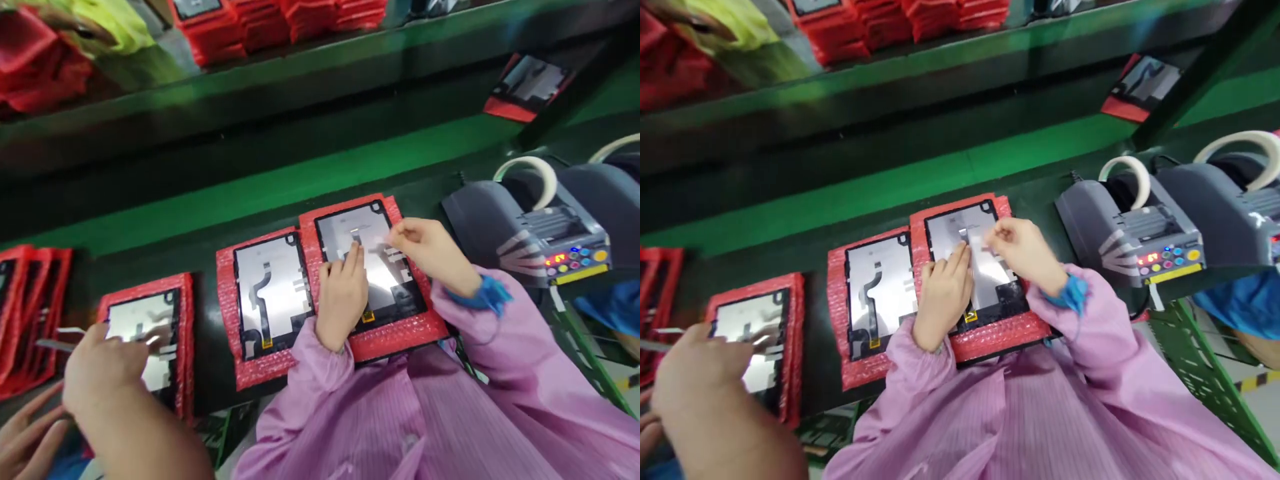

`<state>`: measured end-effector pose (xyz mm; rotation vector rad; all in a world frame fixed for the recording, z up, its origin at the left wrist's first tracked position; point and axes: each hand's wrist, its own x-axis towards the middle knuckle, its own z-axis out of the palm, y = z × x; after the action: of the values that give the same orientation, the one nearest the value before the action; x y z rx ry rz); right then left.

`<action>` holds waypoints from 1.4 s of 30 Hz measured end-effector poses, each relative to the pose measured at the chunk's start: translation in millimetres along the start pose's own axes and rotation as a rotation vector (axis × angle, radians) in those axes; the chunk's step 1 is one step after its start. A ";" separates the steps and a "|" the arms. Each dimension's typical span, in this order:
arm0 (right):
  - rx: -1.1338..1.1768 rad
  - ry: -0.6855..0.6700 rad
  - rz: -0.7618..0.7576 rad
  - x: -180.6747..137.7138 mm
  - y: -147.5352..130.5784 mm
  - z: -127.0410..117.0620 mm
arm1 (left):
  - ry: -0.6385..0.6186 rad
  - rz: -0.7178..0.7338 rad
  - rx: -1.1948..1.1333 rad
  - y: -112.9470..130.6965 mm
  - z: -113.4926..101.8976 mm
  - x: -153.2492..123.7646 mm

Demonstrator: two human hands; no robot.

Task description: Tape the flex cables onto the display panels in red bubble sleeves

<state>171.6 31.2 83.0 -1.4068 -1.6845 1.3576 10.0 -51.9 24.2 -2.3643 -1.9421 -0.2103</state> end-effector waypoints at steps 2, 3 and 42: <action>-0.100 -0.076 0.046 37.3 9.9 20.8 | -0.010 -0.009 -0.026 0.6 -1.1 0.3; -0.154 -0.102 0.060 48.9 14.1 27.7 | -0.013 -0.013 -0.037 0.8 -1.7 0.6; -0.777 0.171 0.028 25.8 22.2 -17.4 | 0.268 -0.441 -0.479 -12.8 -10.1 -18.4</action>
<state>187.5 60.0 63.6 -1.8838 -2.1819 0.5573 -6.7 -68.7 31.0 -1.9391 -2.4446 -1.0640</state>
